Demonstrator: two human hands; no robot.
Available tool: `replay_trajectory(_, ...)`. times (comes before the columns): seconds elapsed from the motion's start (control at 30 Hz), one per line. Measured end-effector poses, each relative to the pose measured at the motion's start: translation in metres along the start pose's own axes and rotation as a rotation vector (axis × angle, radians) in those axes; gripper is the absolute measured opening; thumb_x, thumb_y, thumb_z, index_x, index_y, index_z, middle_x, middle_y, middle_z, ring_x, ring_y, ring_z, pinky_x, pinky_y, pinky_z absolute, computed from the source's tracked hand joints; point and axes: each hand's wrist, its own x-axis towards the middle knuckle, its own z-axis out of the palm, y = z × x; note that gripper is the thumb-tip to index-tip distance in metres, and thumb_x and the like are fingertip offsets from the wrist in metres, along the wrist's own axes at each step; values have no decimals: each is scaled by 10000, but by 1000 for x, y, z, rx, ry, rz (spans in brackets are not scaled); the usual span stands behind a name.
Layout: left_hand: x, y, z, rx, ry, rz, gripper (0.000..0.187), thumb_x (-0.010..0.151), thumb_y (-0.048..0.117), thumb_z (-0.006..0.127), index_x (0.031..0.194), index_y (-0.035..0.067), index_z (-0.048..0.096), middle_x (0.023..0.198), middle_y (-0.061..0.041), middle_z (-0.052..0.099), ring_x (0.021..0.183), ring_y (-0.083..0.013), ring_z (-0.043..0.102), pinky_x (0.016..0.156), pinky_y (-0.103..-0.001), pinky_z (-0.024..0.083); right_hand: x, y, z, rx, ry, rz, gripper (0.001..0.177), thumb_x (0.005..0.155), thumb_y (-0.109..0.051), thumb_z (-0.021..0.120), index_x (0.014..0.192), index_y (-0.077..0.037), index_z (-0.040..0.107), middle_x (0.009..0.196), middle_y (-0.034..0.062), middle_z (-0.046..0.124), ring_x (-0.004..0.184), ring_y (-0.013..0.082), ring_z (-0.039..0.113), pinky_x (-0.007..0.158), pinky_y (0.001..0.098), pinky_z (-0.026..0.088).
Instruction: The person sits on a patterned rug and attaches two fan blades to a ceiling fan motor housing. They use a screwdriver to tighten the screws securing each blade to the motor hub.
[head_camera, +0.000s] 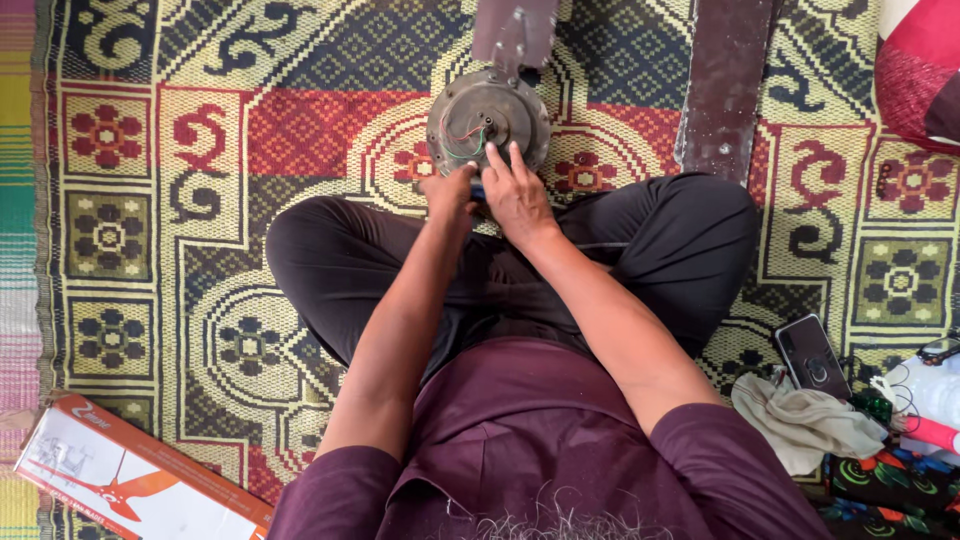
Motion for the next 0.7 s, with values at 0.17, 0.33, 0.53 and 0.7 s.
replay_trajectory(0.17,-5,25,-2,-368,124,-39,759,1135,652,221,1513,125,616,1590,-266,576,1305,-50,485,917,-439,650,-21,-6,13,197,-20,-120,925,1169,-661,-21,1569,-22,516,1537,347,442,1344,25,469,904,614,623)
replay_trajectory(0.33,5,54,-19,-301,149,-167,862,1032,669,216,1517,81,619,1530,-271,590,1284,-11,447,890,-471,665,-2,-5,41,-463,-66,19,997,1099,-673,-4,1605,-7,539,1531,340,468,1275,4,460,907,537,624)
replay_trajectory(0.53,-6,49,-22,-916,207,-77,958,1115,669,28,1575,36,580,1535,-342,532,1295,-14,458,919,-540,638,1,7,32,154,-69,-95,984,1139,-671,50,1601,80,486,1515,350,482,1268,-17,482,887,550,624)
replay_trajectory(0.7,0,44,-9,-1128,340,-19,878,1154,648,143,1534,-28,555,1502,-370,554,1307,-14,453,926,-602,630,33,25,39,254,-112,-171,932,1156,-667,160,1608,87,469,1493,340,520,1236,-39,493,890,515,630)
